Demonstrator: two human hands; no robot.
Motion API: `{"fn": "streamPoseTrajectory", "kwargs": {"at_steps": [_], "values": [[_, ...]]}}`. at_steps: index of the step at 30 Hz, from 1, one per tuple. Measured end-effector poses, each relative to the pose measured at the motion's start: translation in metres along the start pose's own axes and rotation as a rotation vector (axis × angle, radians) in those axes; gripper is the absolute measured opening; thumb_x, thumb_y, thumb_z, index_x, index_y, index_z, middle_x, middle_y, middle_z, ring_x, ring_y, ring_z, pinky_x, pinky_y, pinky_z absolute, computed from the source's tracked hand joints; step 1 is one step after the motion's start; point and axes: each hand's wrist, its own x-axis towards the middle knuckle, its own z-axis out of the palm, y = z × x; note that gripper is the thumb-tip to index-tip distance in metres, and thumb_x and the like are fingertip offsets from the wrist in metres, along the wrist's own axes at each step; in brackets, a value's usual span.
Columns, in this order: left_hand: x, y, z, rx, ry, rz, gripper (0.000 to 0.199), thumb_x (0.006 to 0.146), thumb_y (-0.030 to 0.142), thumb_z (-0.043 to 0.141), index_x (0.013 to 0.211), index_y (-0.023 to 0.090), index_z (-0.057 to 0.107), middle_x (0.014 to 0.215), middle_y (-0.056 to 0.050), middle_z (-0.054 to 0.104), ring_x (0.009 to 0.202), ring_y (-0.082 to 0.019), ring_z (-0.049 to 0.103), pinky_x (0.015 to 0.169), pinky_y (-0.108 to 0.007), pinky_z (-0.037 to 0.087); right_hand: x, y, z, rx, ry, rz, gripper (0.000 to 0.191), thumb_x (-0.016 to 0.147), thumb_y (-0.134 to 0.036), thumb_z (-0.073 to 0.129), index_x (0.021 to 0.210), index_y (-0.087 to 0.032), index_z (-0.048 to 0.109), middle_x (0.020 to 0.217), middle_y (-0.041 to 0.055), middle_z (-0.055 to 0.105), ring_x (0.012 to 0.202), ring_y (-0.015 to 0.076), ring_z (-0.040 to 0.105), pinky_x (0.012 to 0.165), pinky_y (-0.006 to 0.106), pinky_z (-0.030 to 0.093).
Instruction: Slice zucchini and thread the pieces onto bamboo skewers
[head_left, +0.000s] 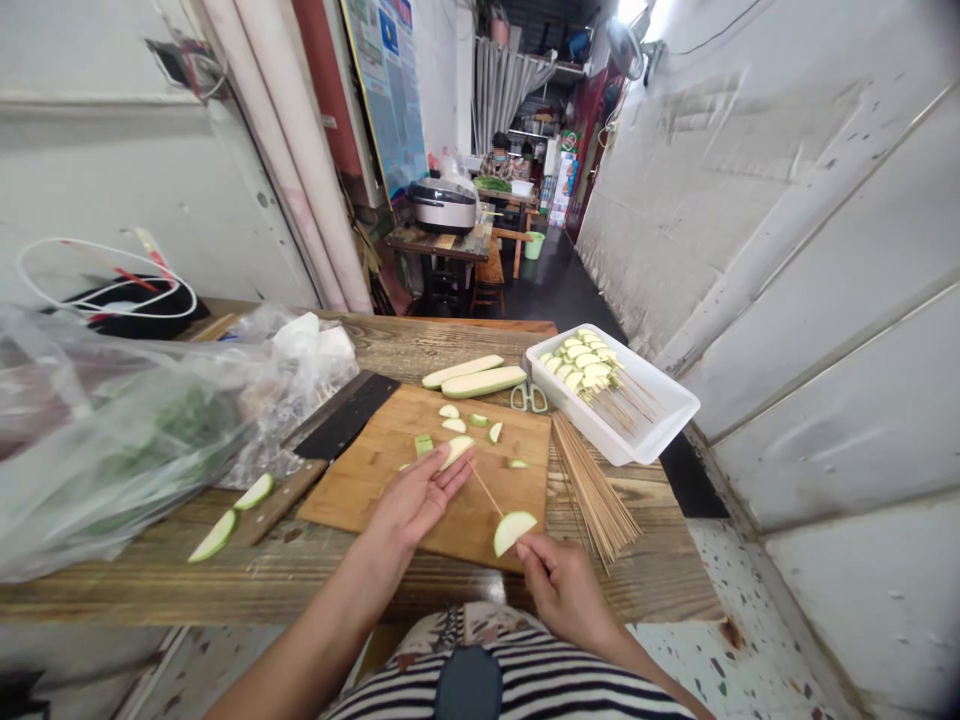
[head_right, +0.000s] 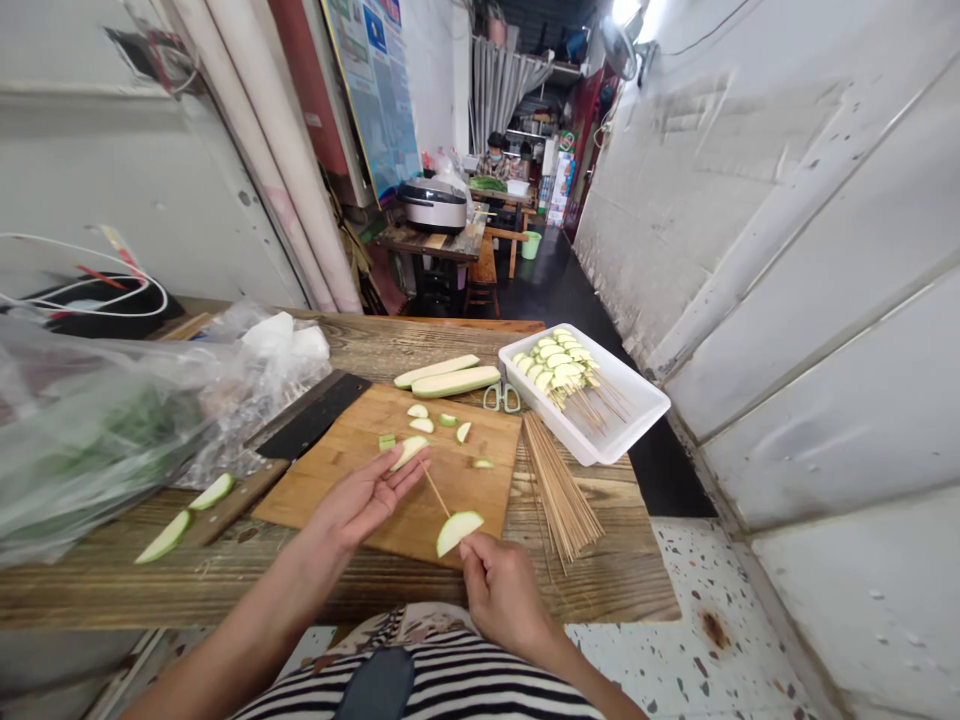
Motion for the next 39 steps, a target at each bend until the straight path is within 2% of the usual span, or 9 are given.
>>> {"fn": "streamPoseTrajectory", "kwargs": {"at_steps": [6,12,31,39], "values": [[0.001,0.0,-0.002,0.036,-0.037,0.026,0.011,0.082,0.006,0.051,0.078,0.011,0.06,0.098,-0.012,0.069,0.096,-0.022,0.065,0.088,-0.035,0.053,-0.001,0.001,0.002,0.008,0.004,0.0,0.026,0.092,-0.021,0.037,0.07,-0.019,0.051,0.057,-0.0023,0.049,0.052,0.0116,0.046,0.051,0.021,0.028],[-0.004,-0.001,0.0,0.052,-0.042,0.032,0.009,0.082,0.005,0.052,0.077,0.009,0.059,0.096,-0.014,0.069,0.092,-0.022,0.067,0.088,-0.036,0.053,-0.001,0.0,0.002,0.011,-0.01,-0.004,0.025,0.091,-0.019,0.037,0.071,-0.019,0.052,0.058,-0.0023,0.049,0.052,0.0114,0.046,0.051,0.021,0.028],[-0.007,-0.003,-0.001,0.15,-0.068,0.023,0.011,0.082,0.006,0.052,0.087,0.008,0.061,0.094,-0.015,0.07,0.087,-0.022,0.068,0.081,-0.033,0.055,0.001,0.002,0.001,0.004,-0.026,0.008,0.025,0.09,-0.02,0.037,0.068,-0.019,0.049,0.057,-0.0029,0.047,0.051,0.011,0.045,0.051,0.021,0.027],[-0.013,-0.01,0.002,0.14,-0.076,0.003,0.012,0.082,0.005,0.051,0.086,0.009,0.062,0.091,-0.014,0.071,0.085,-0.022,0.069,0.08,-0.034,0.055,0.001,0.0,0.0,-0.012,-0.029,0.022,0.024,0.089,-0.02,0.037,0.069,-0.019,0.049,0.055,-0.0041,0.042,0.049,0.0108,0.041,0.049,0.022,0.024]]}}
